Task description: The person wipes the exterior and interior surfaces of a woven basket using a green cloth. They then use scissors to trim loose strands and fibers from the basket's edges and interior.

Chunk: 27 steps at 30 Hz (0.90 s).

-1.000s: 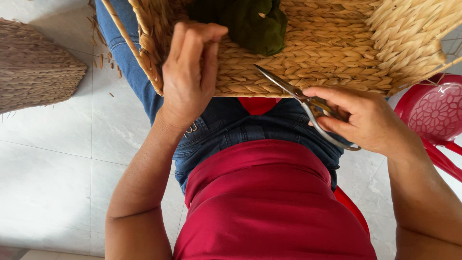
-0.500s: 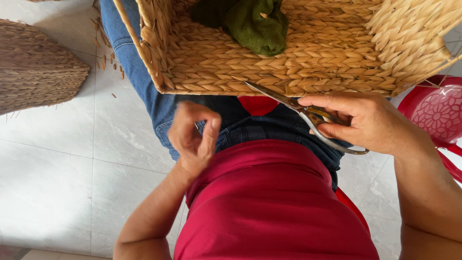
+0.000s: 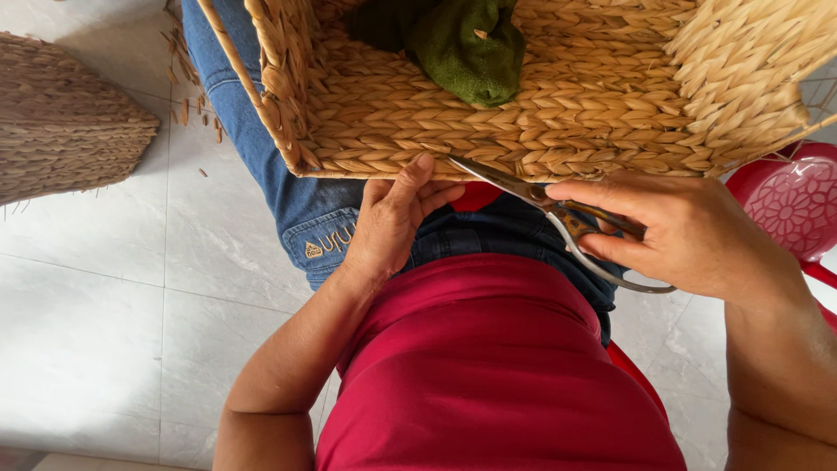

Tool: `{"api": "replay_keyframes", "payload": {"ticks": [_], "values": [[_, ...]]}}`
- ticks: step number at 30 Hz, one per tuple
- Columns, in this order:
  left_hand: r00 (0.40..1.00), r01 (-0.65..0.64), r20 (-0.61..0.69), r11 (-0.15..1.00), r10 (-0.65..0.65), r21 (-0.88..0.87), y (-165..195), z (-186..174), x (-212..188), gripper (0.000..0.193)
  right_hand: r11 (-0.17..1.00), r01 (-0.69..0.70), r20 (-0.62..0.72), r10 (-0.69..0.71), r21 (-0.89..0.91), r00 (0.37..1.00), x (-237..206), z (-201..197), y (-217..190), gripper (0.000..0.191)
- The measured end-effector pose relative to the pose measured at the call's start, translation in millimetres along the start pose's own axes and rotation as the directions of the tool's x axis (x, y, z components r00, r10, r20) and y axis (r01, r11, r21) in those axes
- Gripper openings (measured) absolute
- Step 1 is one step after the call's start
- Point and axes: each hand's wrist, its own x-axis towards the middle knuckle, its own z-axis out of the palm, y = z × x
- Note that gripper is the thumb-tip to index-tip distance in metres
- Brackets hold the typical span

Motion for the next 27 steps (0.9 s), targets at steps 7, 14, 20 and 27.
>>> {"api": "replay_keyframes", "payload": {"ticks": [7, 14, 20, 27], "values": [[1.000, 0.008, 0.013, 1.000, -0.007, -0.017, 0, -3, -1, 0.043, 0.986, 0.162, -0.121, -0.157, 0.030, 0.980, 4, 4, -2, 0.051], [0.999, 0.030, -0.016, 0.999, -0.030, -0.032, -1, -2, -4, 0.043, 0.998, 0.067, -0.003, -0.067, 0.005, 0.998, 6, 0, -6, 0.052], [1.000, 0.019, -0.012, 1.000, -0.019, -0.025, -2, -4, -3, 0.043, 1.000, 0.015, 0.016, -0.015, 0.014, 1.000, 9, -4, -14, 0.049], [1.000, -0.014, -0.020, 0.998, 0.013, -0.059, -5, -1, -3, 0.038, 0.998, -0.028, -0.043, 0.026, -0.059, 0.999, 8, -1, -26, 0.046]]}}
